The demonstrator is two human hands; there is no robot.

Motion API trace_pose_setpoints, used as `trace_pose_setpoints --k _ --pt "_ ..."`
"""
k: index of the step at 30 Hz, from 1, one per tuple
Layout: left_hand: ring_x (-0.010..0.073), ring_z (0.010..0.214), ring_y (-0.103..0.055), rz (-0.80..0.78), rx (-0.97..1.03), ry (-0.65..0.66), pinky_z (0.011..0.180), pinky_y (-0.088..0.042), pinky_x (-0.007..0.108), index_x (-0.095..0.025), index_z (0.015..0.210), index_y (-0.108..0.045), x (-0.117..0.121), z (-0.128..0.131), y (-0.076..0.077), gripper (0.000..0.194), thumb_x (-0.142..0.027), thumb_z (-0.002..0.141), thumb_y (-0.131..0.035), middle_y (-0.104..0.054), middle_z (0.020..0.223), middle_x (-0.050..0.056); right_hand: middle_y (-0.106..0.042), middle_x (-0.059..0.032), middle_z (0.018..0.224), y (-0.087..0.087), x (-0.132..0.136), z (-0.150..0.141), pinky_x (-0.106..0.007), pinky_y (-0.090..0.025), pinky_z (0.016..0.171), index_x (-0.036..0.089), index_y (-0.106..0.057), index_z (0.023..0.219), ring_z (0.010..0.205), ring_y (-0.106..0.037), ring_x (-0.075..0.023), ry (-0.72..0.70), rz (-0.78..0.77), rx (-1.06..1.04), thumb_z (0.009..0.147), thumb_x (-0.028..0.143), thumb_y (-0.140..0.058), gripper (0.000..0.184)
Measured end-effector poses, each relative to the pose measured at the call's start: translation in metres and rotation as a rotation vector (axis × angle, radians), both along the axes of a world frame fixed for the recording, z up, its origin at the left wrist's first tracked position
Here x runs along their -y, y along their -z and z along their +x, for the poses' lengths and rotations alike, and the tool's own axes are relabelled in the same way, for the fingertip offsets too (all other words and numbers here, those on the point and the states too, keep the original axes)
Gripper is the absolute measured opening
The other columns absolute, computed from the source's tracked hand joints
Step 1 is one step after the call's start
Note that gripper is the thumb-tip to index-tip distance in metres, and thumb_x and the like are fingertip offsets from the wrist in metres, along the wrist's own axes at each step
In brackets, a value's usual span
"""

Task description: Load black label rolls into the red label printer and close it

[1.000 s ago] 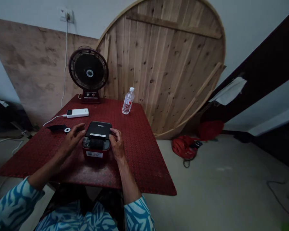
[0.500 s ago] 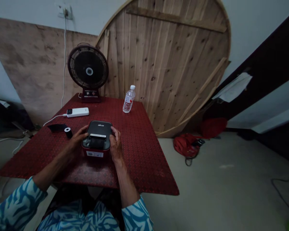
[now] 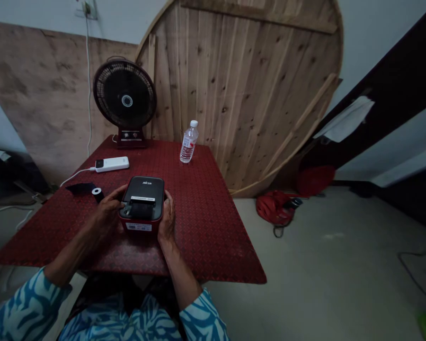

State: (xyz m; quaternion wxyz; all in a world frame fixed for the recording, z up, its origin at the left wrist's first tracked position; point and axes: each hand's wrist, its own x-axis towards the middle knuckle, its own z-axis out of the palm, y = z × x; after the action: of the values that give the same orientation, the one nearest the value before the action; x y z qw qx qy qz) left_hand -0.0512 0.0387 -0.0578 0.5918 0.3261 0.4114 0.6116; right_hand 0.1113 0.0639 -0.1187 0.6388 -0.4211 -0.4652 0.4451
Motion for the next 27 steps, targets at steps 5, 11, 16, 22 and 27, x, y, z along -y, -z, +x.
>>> trace_pose_setpoints --k 5,11,16,22,27 --pt "0.0203 0.079 -0.068 -0.011 0.005 0.028 0.063 -0.051 0.025 -0.020 0.129 -0.054 0.000 -0.002 0.004 0.074 -0.009 0.056 -0.057 -0.071 0.103 0.007 -0.054 -0.0047 0.134 0.001 0.001 -0.001 -0.037 -0.032 0.106 0.023 -0.053 0.127 0.125 -0.046 -0.0180 0.016 0.007 -0.009 0.092 0.048 -0.034 0.046" --pt "0.0201 0.076 -0.068 -0.032 -0.019 -0.018 0.063 -0.051 0.027 -0.019 0.128 -0.053 0.000 -0.001 0.008 0.073 -0.010 0.055 -0.057 -0.071 0.105 0.008 -0.053 -0.0049 0.135 0.005 -0.001 -0.001 -0.037 -0.032 0.106 0.023 -0.052 0.128 0.125 -0.047 -0.0180 0.010 0.014 -0.011 0.092 0.048 -0.034 0.047" --pt "0.0220 0.080 -0.066 -0.047 -0.171 0.021 0.069 -0.051 0.031 -0.018 0.128 -0.053 -0.001 -0.008 0.001 0.071 -0.014 0.057 -0.057 -0.070 0.105 0.008 -0.053 -0.0058 0.134 0.003 0.000 -0.001 -0.037 -0.034 0.105 0.023 -0.053 0.127 0.123 -0.048 -0.0182 0.004 0.014 -0.001 0.091 0.050 -0.035 0.048" --pt "0.0284 0.097 -0.059 0.281 -0.940 0.008 0.092 -0.041 0.044 -0.021 0.077 -0.073 -0.012 -0.020 -0.026 0.018 -0.028 0.065 -0.062 -0.070 0.099 0.007 -0.055 -0.0069 0.130 -0.003 0.001 -0.001 -0.037 -0.033 0.105 0.022 -0.054 0.124 0.122 -0.049 -0.0184 0.015 0.020 0.013 0.090 0.053 -0.035 0.050" --pt "0.0283 0.092 -0.060 0.442 -1.364 0.215 0.095 -0.037 0.048 -0.026 0.072 -0.075 -0.022 -0.021 -0.041 0.021 -0.022 0.067 -0.055 -0.072 0.093 0.005 -0.056 -0.0069 0.129 -0.005 0.000 -0.001 -0.037 -0.033 0.105 0.021 -0.055 0.123 0.122 -0.048 -0.0191 0.018 -0.007 0.001 0.089 0.055 -0.036 0.051"
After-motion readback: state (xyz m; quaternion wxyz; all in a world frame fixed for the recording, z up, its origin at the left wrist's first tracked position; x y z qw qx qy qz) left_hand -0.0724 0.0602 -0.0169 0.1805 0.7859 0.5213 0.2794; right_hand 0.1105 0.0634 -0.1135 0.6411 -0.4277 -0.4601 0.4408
